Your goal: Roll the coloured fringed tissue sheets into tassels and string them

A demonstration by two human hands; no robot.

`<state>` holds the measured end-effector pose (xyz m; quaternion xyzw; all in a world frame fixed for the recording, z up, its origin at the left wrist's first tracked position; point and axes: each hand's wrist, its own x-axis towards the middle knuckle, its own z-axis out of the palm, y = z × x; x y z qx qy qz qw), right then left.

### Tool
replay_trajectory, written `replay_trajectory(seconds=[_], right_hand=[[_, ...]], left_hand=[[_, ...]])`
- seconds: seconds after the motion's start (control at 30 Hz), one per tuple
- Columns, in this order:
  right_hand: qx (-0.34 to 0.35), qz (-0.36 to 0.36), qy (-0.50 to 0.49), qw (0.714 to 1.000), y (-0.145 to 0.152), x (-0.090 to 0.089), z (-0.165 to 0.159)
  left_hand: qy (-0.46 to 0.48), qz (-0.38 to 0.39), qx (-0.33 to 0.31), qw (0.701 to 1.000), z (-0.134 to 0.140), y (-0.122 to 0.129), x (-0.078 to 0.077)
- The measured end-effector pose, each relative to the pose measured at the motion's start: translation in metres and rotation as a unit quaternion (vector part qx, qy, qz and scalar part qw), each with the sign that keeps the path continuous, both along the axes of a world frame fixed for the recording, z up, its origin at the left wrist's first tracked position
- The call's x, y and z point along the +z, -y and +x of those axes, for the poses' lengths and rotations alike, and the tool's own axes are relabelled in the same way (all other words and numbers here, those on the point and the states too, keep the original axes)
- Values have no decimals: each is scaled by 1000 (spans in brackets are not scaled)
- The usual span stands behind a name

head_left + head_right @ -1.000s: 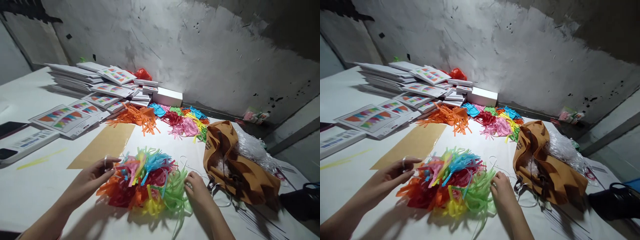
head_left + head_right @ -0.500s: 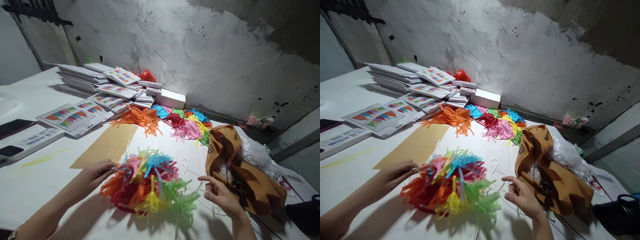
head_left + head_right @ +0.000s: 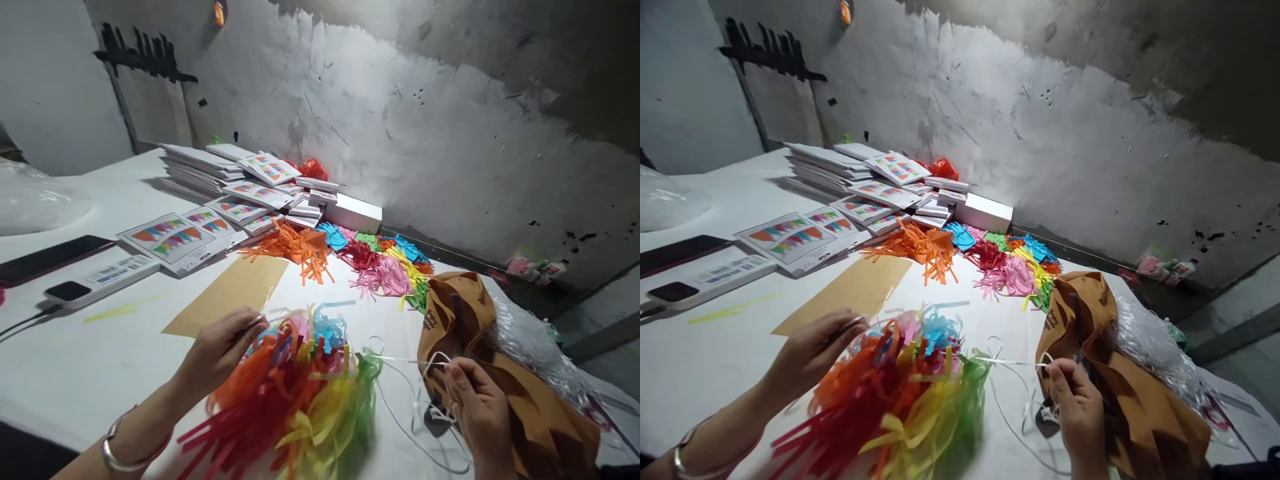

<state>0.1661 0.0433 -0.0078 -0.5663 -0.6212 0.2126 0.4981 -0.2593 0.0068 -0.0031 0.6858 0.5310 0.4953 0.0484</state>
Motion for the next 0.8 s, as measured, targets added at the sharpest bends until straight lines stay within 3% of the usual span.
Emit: replay_trajectory(seconds=[0.13,0.23,0.4,0.53,0.6,0.7,0.8], right_hand=[[-39,-15,34,999,-4,7,2],[-104,8,-14,994,-3,12,8],[-54,2,-153,987,-2,21,17],[-96,-36,1,995,-10,37,14],[-117,-18,21,993,-13,41,16],[-107,-9,12,994,-12,35,29],[-97,-10,8,995,-10,19,43]], left_hand=[[-10,24,0,1000,3,-5,5],[-18,17,-10,1000,4,-3,10],[3,25,-42,999,1,-3,24],[-28,-35,-112,993,-2,-22,36],[-28,-51,-121,991,-3,-32,41],[-47,-45,-141,988,-6,-37,49],[-65,-46,-165,983,-11,-34,51]])
